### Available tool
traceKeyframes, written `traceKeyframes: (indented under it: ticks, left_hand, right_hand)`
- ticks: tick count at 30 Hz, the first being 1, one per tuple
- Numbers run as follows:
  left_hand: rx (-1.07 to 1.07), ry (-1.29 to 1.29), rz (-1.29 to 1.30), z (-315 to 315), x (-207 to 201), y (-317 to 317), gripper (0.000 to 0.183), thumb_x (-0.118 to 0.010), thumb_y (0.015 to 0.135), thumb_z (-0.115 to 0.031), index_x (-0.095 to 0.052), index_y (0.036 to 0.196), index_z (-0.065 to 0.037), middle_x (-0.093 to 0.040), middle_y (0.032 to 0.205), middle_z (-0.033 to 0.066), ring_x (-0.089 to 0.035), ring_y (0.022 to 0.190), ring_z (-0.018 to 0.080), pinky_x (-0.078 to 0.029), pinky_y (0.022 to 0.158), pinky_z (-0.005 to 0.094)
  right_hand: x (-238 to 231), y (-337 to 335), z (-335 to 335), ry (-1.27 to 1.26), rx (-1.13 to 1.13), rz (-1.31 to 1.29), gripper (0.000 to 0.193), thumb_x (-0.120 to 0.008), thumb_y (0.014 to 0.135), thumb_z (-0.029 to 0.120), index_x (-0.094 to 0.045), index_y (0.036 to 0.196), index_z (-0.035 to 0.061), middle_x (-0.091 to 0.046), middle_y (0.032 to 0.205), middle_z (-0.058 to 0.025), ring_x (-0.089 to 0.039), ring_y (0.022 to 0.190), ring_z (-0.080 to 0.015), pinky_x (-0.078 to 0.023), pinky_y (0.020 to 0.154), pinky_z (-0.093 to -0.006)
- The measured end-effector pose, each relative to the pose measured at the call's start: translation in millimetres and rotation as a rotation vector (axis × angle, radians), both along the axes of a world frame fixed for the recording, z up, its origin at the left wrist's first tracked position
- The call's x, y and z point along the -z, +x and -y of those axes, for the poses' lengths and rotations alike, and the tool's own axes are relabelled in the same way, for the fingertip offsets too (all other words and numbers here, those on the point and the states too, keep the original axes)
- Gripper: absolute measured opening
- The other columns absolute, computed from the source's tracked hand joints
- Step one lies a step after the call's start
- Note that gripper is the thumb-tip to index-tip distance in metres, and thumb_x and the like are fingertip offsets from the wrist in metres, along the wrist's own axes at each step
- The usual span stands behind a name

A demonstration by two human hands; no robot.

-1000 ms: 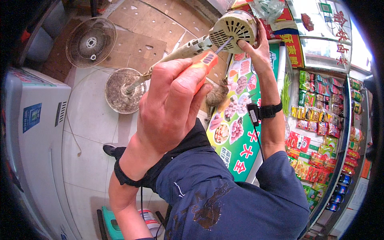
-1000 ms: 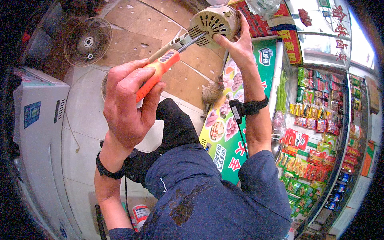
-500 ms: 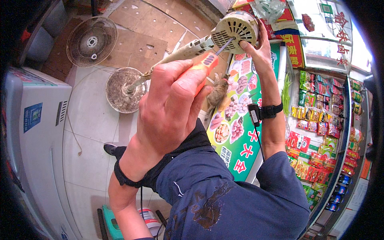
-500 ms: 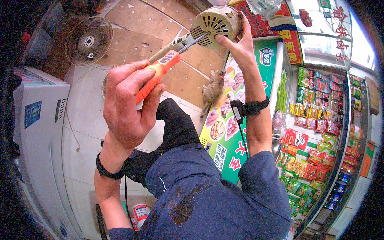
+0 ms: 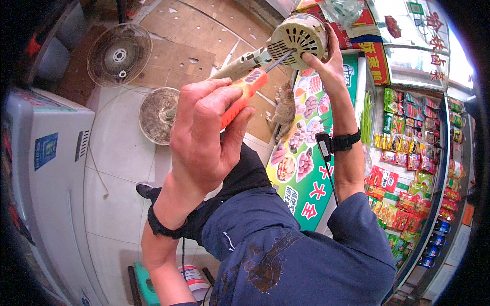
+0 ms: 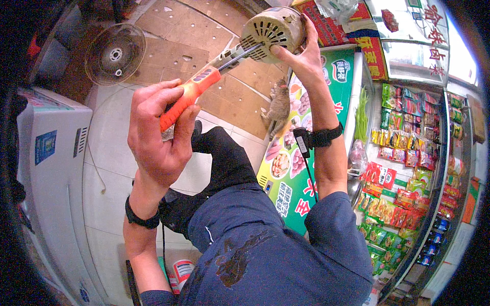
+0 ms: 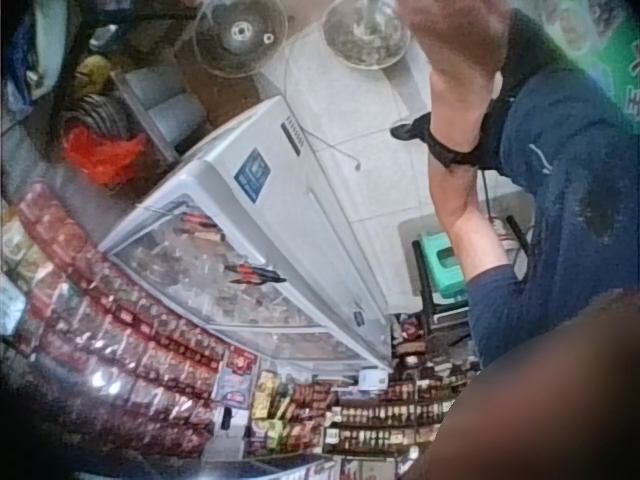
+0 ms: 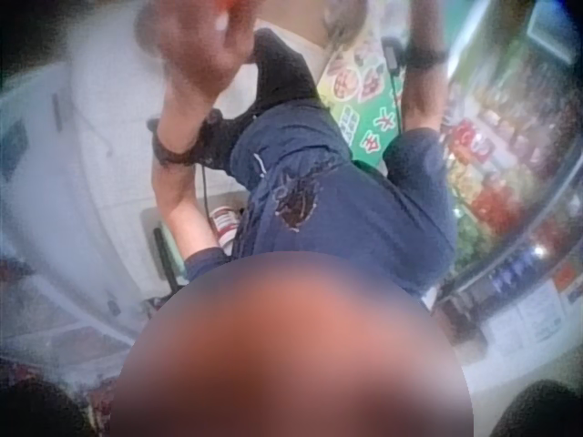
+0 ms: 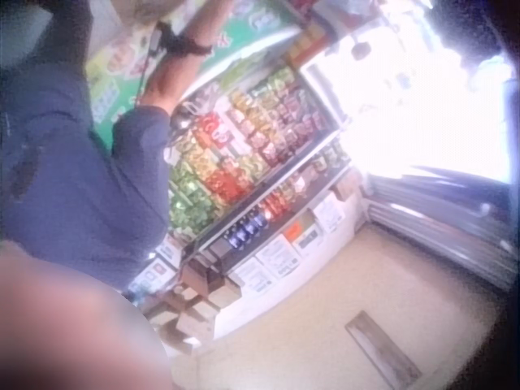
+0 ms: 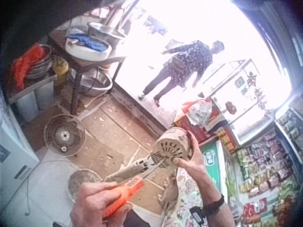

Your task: The person disassembles a standing fan motor housing using a screwdriver, removes the internal motor assembly, and sets it aside. They then pick up a large metal basin and move it toward the doorway.

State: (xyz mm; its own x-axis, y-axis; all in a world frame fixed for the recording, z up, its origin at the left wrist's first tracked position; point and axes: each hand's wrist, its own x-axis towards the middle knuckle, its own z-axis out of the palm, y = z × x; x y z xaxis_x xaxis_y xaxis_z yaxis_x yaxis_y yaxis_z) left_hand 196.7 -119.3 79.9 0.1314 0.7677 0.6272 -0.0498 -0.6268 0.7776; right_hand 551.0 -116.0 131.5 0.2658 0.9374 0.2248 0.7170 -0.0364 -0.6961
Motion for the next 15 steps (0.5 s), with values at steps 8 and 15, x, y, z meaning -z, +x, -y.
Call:
traceKeyframes:
  ticks: [8, 15]
  left_hand:
    - [-0.002, 0.015, 0.014, 2.8, 0.0, -3.5, 0.041, -0.083, 0.087, -0.003, -0.062, 0.122, -0.002, -0.065, 0.113, 0.0206, -0.068, 0.104, 0.0381, -0.058, 0.086, 0.0442]
    - [-0.021, -0.044, 0.003, 3.0, 4.4, -7.7, 0.034, -0.080, 0.093, -0.009, -0.061, 0.121, -0.003, -0.068, 0.115, 0.0205, -0.068, 0.106, 0.0358, -0.055, 0.093, 0.0432]
  right_hand:
    - [1.9, 0.7, -1.5, 0.008, -0.020, -0.015, 0.122, -0.099, 0.066, 0.031, -0.029, 0.161, -0.0014, -0.048, 0.153, -0.0214, -0.050, 0.142, -0.0305, -0.039, 0.121, -0.0411]
    - [2.8, -1.3, -1.0, 0.000, -0.004, -0.013, 0.123, -0.099, 0.066, 0.032, -0.030, 0.161, -0.0009, -0.047, 0.153, -0.0197, -0.049, 0.142, -0.0300, -0.039, 0.122, -0.0409]
